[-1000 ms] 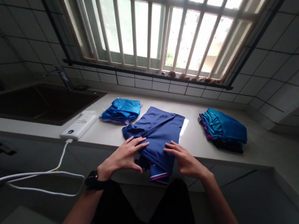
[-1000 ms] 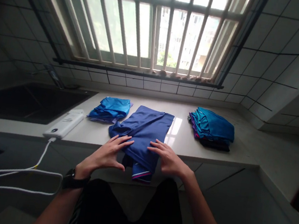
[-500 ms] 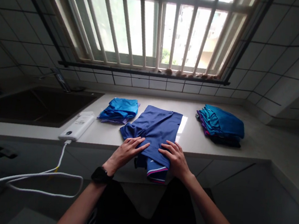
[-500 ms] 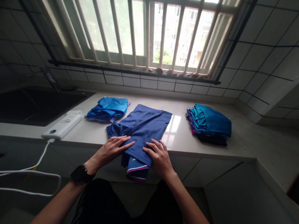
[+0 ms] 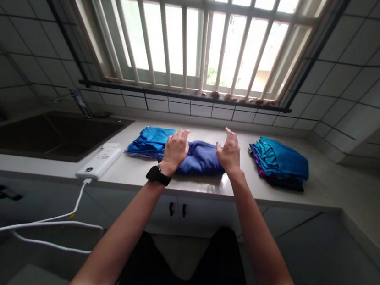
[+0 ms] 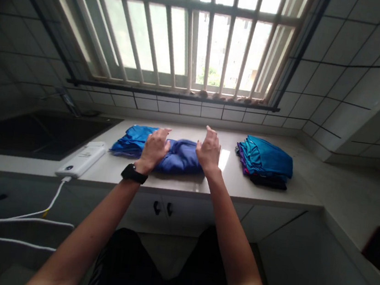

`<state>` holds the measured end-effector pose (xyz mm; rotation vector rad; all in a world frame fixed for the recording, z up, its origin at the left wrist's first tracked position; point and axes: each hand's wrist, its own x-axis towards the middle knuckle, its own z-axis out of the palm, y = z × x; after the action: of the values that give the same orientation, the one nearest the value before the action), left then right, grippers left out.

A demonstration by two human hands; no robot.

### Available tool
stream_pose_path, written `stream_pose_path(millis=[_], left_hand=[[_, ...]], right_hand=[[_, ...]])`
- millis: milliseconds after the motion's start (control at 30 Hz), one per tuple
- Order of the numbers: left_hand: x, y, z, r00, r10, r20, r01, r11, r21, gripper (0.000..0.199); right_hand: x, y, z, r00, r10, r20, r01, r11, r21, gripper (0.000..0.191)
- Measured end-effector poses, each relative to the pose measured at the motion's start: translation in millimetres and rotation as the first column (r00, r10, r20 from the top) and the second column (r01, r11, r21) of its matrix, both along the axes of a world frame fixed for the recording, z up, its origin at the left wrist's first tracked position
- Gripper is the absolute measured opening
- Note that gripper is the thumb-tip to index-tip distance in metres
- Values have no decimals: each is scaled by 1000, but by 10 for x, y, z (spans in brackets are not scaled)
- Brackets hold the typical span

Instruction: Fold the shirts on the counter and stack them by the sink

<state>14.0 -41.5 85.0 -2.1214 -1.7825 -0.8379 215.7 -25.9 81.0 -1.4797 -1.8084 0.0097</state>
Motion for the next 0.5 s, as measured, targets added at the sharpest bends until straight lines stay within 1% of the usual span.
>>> stream_pose_path(millis=[33, 100, 167, 200, 233, 267, 333, 400, 500], left_hand=[[41, -4, -93, 999, -18, -35, 16, 999, -41, 43], [92, -45, -330, 993, -71, -97, 55, 986, -156, 42], [106, -95, -559, 987, -85, -136, 48, 964, -261, 44], [103, -113, -647, 986, -81, -145, 34, 953, -300, 46], [96, -124, -712, 986, -74, -148, 21, 944, -330, 48], [88, -129, -751, 987, -70, -146, 15, 936, -352, 49], [72, -123, -766, 989, -60, -133, 5, 926, -378, 51], [60, -111, -730, 993, -26, -116, -24, 912, -411, 54], [42, -105, -663, 996, 7, -88, -50, 865, -499, 63]], right_hand=[[-21, 33, -73, 998, 44, 37, -43, 998, -38, 61], [-56, 53, -263, 983, 137, 123, -108, 970, -218, 56], [-80, 47, -453, 965, 184, 187, -94, 908, -409, 56], [-86, 43, -531, 959, 194, 208, -76, 880, -468, 56], [-88, 42, -592, 955, 195, 223, -60, 864, -499, 57], [-86, 44, -635, 954, 191, 232, -49, 860, -508, 58], [-73, 54, -676, 952, 188, 241, -43, 863, -503, 59], [-59, 60, -680, 952, 183, 244, -40, 867, -496, 59], [-66, 37, -670, 956, 178, 235, -42, 871, -489, 58]])
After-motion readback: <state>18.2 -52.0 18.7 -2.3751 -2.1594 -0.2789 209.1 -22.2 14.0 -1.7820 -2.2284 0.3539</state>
